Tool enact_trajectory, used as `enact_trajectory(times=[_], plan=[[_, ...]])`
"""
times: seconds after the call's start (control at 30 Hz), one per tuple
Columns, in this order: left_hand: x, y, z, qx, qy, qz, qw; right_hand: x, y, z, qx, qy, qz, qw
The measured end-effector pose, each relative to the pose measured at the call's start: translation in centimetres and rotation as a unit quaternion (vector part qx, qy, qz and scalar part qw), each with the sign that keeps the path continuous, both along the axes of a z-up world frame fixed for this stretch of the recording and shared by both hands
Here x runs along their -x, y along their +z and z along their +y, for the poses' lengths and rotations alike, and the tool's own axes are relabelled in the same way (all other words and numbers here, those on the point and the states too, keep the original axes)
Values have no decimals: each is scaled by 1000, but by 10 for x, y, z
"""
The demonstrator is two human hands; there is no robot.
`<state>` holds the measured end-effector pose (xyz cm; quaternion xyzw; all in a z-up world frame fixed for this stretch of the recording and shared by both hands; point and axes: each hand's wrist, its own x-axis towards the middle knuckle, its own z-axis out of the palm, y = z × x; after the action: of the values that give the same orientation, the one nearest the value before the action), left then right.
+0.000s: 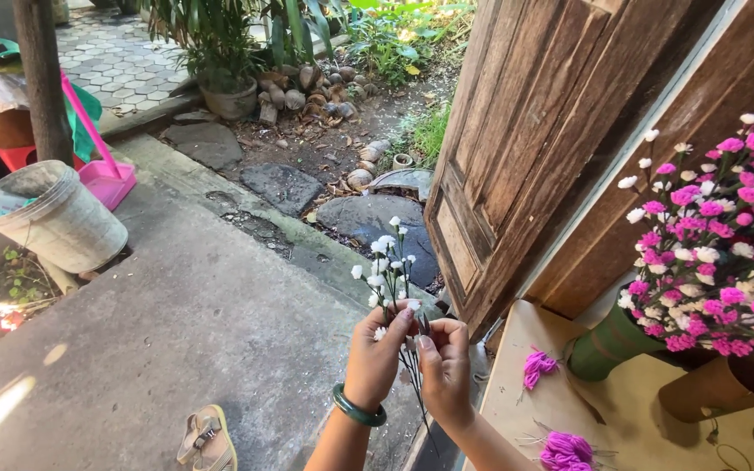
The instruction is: Selecting and arranging individual small white flower stems into a bunch by hand.
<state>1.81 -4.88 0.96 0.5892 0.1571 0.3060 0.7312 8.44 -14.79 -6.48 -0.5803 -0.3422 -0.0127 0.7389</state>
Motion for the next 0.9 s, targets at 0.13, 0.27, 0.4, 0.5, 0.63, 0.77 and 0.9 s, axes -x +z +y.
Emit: enact_trajectory(times=[0.13, 0.27, 0.4, 0.5, 0.63, 0.77, 0.9], plan=[[-4, 0, -10, -6, 15, 5, 1000, -4, 0, -1, -6, -5, 24, 1000], [-4, -1, -15, -28, 32, 15, 999, -5, 1, -2, -23, 15, 44, 999], [-7, -9, -16, -28, 30, 18, 999, -6, -2, -2, -32, 7, 48, 998], [-8, -11, -17, -57, 41, 6, 998, -4, 7, -4, -3, -28, 12, 1000], [-8, -13, -17, -66, 51, 29, 996, -5, 6, -4, -7, -28, 13, 999], [-9, -15, -16, -81, 57, 15, 995, -4, 9, -5, 2, -42, -6, 999], [-7, -13, -14, -88, 54, 44, 994, -4, 12, -5, -2, -36, -6, 999]])
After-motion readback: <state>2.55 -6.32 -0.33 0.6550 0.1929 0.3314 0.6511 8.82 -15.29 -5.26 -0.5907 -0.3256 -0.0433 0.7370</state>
